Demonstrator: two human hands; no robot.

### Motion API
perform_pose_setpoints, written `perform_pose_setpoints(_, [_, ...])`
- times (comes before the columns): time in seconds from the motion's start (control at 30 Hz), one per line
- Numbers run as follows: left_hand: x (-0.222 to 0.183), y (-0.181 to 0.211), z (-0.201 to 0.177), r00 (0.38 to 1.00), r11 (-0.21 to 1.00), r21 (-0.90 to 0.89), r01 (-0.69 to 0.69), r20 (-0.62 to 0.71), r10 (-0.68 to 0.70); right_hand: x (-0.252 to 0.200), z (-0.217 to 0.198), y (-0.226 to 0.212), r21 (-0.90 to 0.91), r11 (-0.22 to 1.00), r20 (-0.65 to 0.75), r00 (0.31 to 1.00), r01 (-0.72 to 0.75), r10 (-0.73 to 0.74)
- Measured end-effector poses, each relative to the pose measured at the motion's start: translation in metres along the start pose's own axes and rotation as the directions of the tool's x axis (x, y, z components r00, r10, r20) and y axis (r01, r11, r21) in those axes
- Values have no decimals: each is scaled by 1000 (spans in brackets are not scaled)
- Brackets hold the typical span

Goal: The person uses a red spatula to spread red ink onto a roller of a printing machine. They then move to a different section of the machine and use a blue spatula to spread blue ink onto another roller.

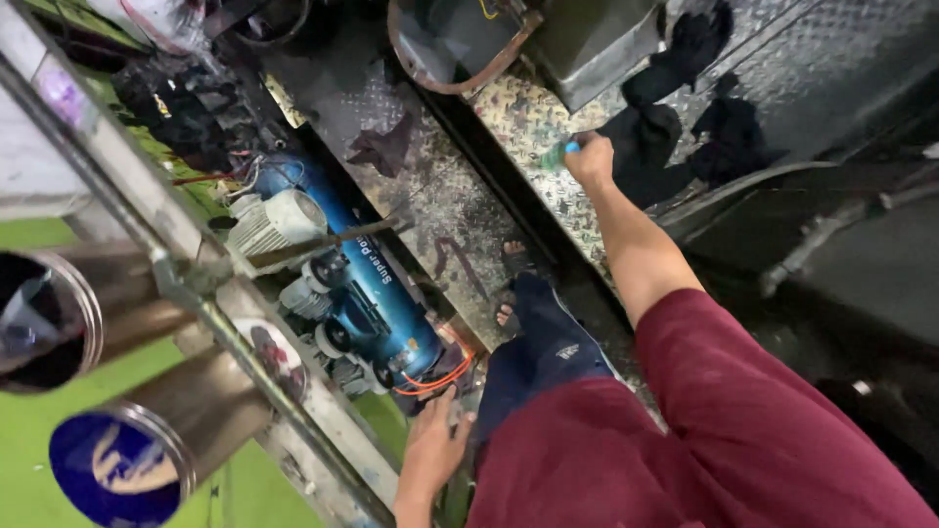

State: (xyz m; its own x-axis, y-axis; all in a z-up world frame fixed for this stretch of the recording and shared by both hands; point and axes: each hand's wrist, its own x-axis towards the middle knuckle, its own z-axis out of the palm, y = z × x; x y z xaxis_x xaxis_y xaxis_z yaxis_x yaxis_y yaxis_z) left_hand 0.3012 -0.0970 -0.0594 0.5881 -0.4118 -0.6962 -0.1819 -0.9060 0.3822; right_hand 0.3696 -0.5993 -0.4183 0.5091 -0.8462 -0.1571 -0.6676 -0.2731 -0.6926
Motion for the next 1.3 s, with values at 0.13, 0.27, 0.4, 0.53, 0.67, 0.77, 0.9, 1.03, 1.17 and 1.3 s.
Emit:
perform_pose_setpoints(0.13, [40,16,-19,997,997,18,-71,13,71,35,30,-24,227,940,99,966,-256,239])
perform_pose_setpoints(0.27, [68,29,-37,991,989,-60,-132,-42,130,66,52,-23,273,879,168,919,-390,356])
perform_pose_setpoints(0.4, [90,34,-53,997,999,15,-43,69,42,82,57,-19,452,803,204,921,-388,331])
perform_pose_setpoints(0.53, [124,17,-60,990,979,154,-131,77,121,79,60,-5,316,915,35,967,-250,252])
perform_pose_setpoints(0.67, [161,46,-106,966,940,231,-253,123,229,28,-3,-35,212,938,61,961,-275,268])
perform_pose_setpoints(0.77, [187,87,-148,911,892,196,-407,159,381,-24,-51,-37,178,981,11,997,-82,82])
perform_pose_setpoints(0.9, [201,123,-210,848,838,149,-525,13,529,-97,-95,-34,71,979,52,981,-191,187])
perform_pose_setpoints(1.03, [228,148,-247,707,732,78,-677,-207,676,-148,-111,-8,310,837,124,893,-450,434])
perform_pose_setpoints(1.17, [227,201,-297,592,654,141,-743,-317,741,-170,-136,-10,299,817,-13,854,-494,521])
perform_pose_setpoints(1.3, [234,264,-331,104,350,425,-835,-503,858,-176,-172,-6,237,885,-215,867,-400,449])
